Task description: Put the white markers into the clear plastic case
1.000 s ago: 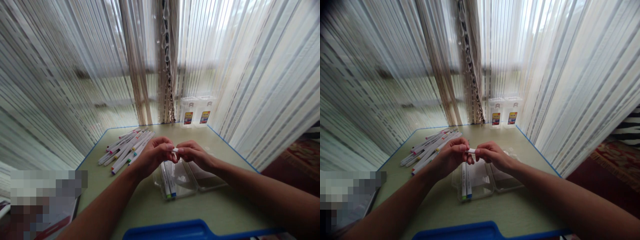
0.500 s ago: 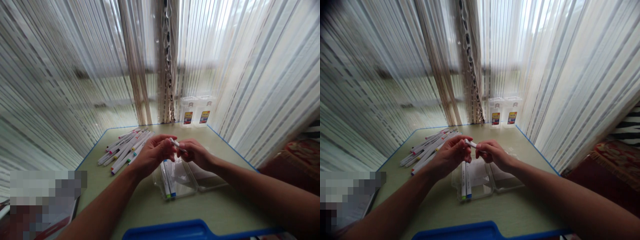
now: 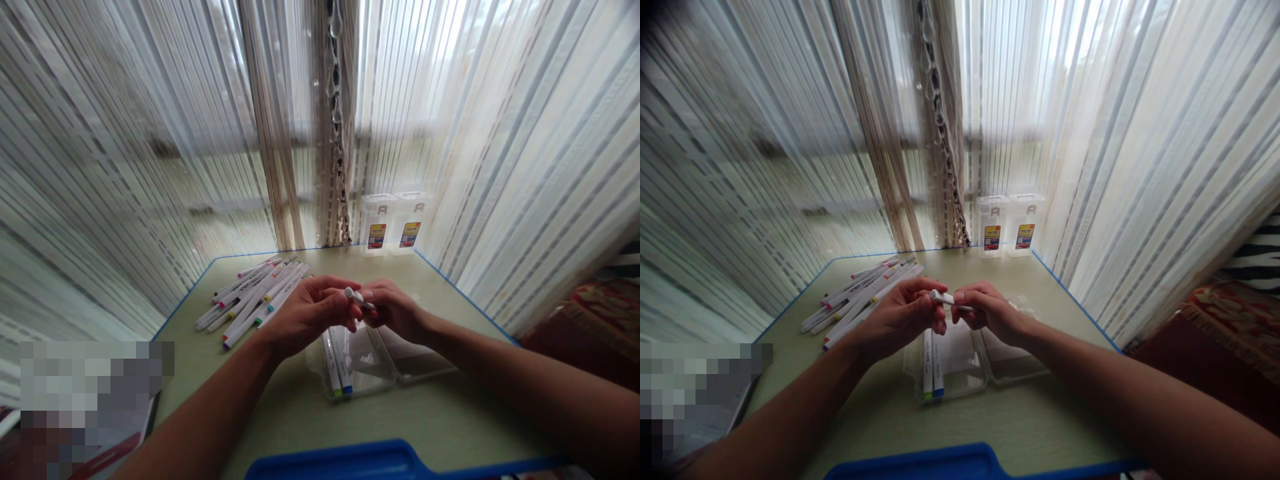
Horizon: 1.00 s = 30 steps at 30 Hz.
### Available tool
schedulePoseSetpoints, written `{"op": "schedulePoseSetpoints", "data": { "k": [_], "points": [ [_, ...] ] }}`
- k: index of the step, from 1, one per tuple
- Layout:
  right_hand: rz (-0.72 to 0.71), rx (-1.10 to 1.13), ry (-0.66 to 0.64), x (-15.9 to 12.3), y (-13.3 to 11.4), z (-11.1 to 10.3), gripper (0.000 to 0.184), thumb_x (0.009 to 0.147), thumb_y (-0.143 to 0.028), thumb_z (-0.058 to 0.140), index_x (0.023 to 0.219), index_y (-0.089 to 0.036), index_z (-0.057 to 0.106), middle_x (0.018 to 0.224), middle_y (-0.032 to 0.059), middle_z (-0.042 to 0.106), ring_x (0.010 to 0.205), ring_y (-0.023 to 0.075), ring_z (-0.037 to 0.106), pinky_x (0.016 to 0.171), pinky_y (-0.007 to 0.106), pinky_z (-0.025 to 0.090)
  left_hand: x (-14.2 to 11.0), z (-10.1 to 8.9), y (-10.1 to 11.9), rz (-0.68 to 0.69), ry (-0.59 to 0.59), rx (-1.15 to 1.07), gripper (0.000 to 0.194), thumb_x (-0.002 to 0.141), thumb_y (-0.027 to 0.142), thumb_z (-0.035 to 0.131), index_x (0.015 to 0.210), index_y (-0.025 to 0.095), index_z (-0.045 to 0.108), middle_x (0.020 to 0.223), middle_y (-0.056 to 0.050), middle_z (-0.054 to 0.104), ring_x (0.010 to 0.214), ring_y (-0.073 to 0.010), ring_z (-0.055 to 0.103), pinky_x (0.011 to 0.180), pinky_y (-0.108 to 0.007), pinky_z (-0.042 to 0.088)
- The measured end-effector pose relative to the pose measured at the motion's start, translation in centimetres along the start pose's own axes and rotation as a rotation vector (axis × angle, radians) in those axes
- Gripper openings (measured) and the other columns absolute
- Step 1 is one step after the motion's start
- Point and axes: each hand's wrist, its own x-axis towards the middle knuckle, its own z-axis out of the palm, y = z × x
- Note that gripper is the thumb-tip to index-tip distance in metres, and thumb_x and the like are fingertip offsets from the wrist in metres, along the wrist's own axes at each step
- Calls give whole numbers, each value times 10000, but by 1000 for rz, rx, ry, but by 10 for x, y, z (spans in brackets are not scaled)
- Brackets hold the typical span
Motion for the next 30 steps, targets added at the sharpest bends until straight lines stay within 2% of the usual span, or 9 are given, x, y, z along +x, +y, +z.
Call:
{"op": "schedulePoseSetpoints", "data": {
  "k": [10,20,24,30],
  "points": [
    [-14,-8,-31,0,1,-1,315,765,-379,585,632,-100,642,481,-44,338,451,77,260,445,249,131,-1,0,0,2,-19,10,193,814,254,694,991,181,716,750,-51,713,688,-148,675,676,-284,529],
    [-18,-51,-41,-1,-2,1,327,778,-391,591,632,-101,631,495,-46,335,466,74,247,455,249,127,-2,0,2,-8,27,64,210,745,263,757,921,162,703,714,-49,715,636,-142,659,640,-263,507],
    [-29,-96,-20,-2,-2,2,345,777,-410,591,632,-102,639,491,-41,346,474,80,260,455,249,142,-1,0,1,-10,74,96,231,711,267,780,882,142,688,675,-47,703,608,-135,645,620,-248,492],
    [-57,-216,32,-1,-3,2,390,790,-448,606,614,-101,627,478,-47,365,456,70,280,451,246,178,1,-1,1,-12,155,123,159,719,229,748,808,138,652,616,-20,668,564,-121,619,610,-244,482]
  ]
}}
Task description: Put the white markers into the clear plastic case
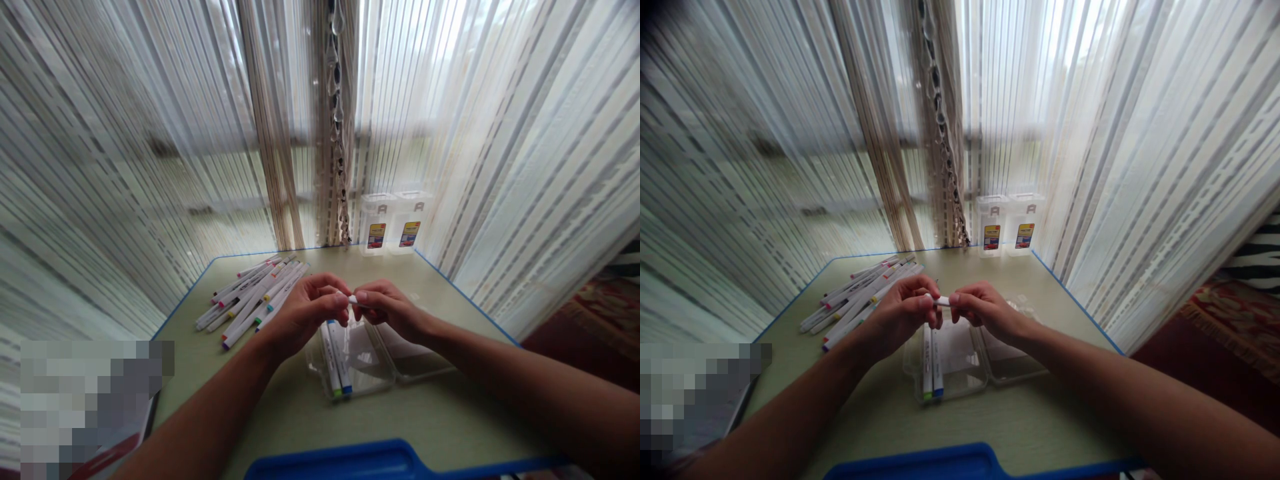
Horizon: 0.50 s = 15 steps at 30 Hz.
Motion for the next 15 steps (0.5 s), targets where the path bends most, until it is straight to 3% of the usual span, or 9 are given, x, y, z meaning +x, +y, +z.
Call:
{"op": "schedulePoseSetpoints", "data": {
  "k": [9,15],
  "points": [
    [-29,-46,30,1,0,0,384,804,-440,602,613,-108,626,472,-50,365,452,71,297,451,244,189,0,-1,1,-22,-8,-26,128,715,212,726,789,144,647,606,-11,651,574,-126,608,623,-260,474],
    [11,64,20,0,1,-1,378,793,-444,600,622,-107,626,496,-43,362,468,76,281,459,252,155,-2,-1,0,3,-43,-48,202,729,249,750,898,147,706,656,-28,669,578,-127,609,604,-261,471]
  ]
}}
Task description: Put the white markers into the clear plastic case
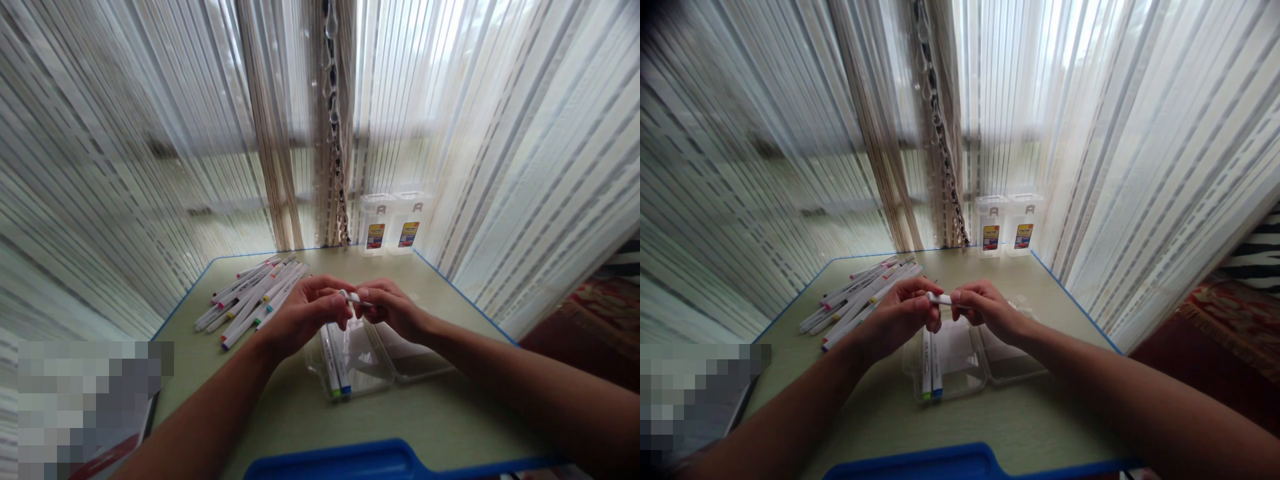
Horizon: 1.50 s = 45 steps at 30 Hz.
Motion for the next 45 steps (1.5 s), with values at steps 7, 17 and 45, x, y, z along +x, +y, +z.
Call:
{"op": "schedulePoseSetpoints", "data": {
  "k": [7,17,45],
  "points": [
    [-17,25,-35,0,2,-1,353,787,-419,598,632,-104,625,498,-44,358,465,74,265,459,255,141,0,-2,1,-46,-74,-76,192,795,293,698,917,150,738,690,-64,697,624,-147,644,636,-278,502],
    [-59,-92,-86,-2,-4,1,357,812,-399,591,573,-145,510,513,-49,362,484,77,307,464,243,202,-1,-4,-1,-131,-135,-21,173,746,279,738,815,120,737,670,-66,680,603,-162,656,611,-274,500],
    [26,-120,99,4,-2,4,435,832,-458,534,587,-109,622,442,-57,343,410,61,281,426,243,162,5,-5,-3,28,108,33,124,751,188,685,868,149,666,643,3,637,552,-96,569,584,-235,450]
  ]
}}
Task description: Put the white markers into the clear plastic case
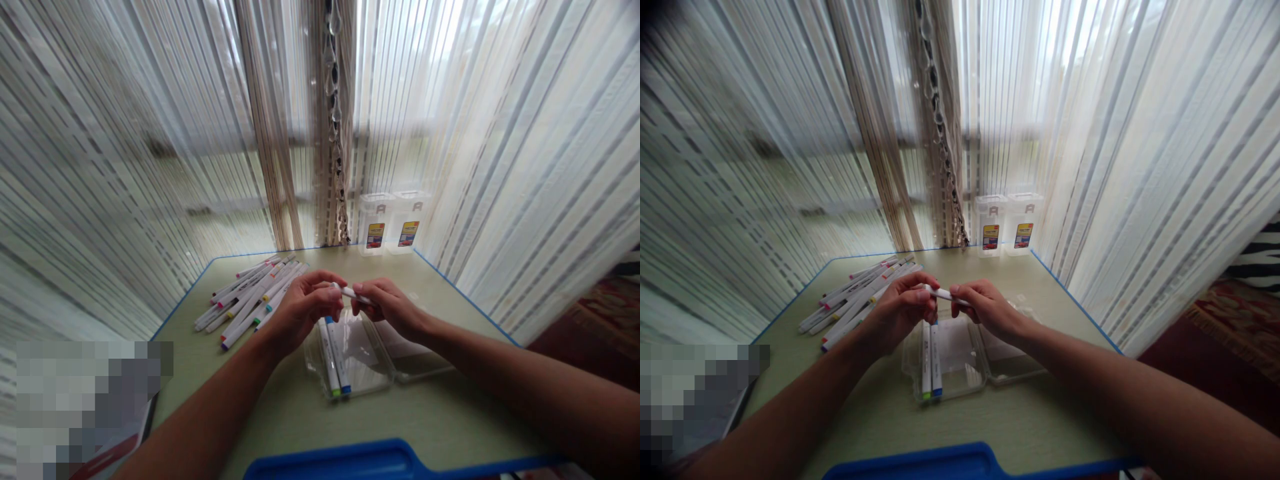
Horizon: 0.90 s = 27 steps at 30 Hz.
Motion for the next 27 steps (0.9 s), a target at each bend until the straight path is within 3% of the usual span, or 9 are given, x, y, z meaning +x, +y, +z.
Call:
{"op": "schedulePoseSetpoints", "data": {
  "k": [10,27],
  "points": [
    [-6,-37,-11,-1,-2,1,440,817,-471,536,588,-106,623,448,-58,337,422,62,266,428,244,154,2,1,1,-16,9,-10,66,776,198,624,784,138,652,576,8,607,515,-102,561,571,-244,460],
    [-13,-30,-3,-2,-3,1,447,803,-495,571,588,-107,627,445,-57,343,419,63,279,427,241,163,2,0,2,-1,17,-49,123,766,212,616,829,135,688,613,-12,632,533,-110,571,553,-242,467]
  ]
}}
